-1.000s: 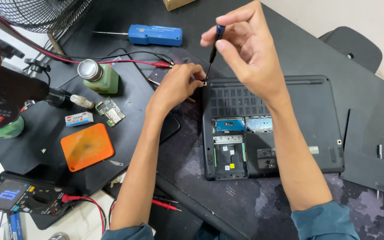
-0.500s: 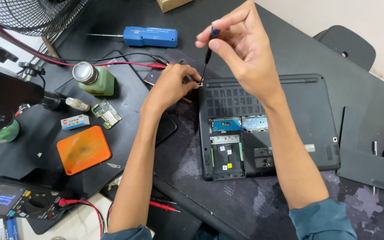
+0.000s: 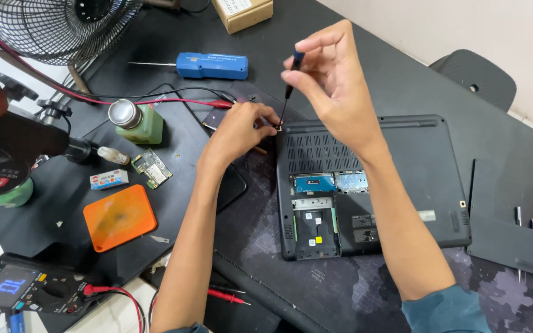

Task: Disassembling a laptop by removing screws, extraction of the battery, and using a pry tool to open the case.

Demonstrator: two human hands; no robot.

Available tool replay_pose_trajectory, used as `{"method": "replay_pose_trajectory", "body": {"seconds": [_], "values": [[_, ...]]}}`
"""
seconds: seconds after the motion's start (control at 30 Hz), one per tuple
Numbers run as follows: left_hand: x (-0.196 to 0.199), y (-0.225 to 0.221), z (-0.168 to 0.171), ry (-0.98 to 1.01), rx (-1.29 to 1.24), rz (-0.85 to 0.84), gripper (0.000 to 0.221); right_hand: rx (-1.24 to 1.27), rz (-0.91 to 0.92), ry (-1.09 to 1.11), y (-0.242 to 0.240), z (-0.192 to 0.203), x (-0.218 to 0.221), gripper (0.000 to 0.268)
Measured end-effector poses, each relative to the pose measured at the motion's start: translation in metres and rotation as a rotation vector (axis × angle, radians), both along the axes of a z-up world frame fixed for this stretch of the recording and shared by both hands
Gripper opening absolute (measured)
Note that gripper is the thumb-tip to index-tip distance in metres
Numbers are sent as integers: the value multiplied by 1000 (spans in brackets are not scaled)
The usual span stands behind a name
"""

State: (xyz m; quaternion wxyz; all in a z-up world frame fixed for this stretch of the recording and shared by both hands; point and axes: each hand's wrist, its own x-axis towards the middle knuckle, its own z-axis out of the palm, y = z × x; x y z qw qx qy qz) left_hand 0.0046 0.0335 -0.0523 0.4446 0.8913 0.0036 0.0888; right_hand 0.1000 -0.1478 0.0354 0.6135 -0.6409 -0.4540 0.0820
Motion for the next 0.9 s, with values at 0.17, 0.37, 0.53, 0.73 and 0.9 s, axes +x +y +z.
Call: {"method": "replay_pose_trajectory", "body": {"seconds": [0.17, 0.37, 0.53, 0.73, 0.9], "values": [[-2, -2, 4, -19, 0, -4, 21, 114, 200, 75, -8, 2, 2, 29], [-6, -2, 10, -46, 37, 131, 14, 176, 156, 91, -12, 9, -3, 30], [-8, -3, -2, -146, 142, 377, 9, 260, 63, -91, -9, 22, -11, 33], [-7, 0, -12, -148, 252, 493, 14, -62, -83, -460, 15, -22, 0, 31], [-8, 7, -11, -104, 201, 456, 19, -499, -167, -579, 17, -68, 23, 34]]}}
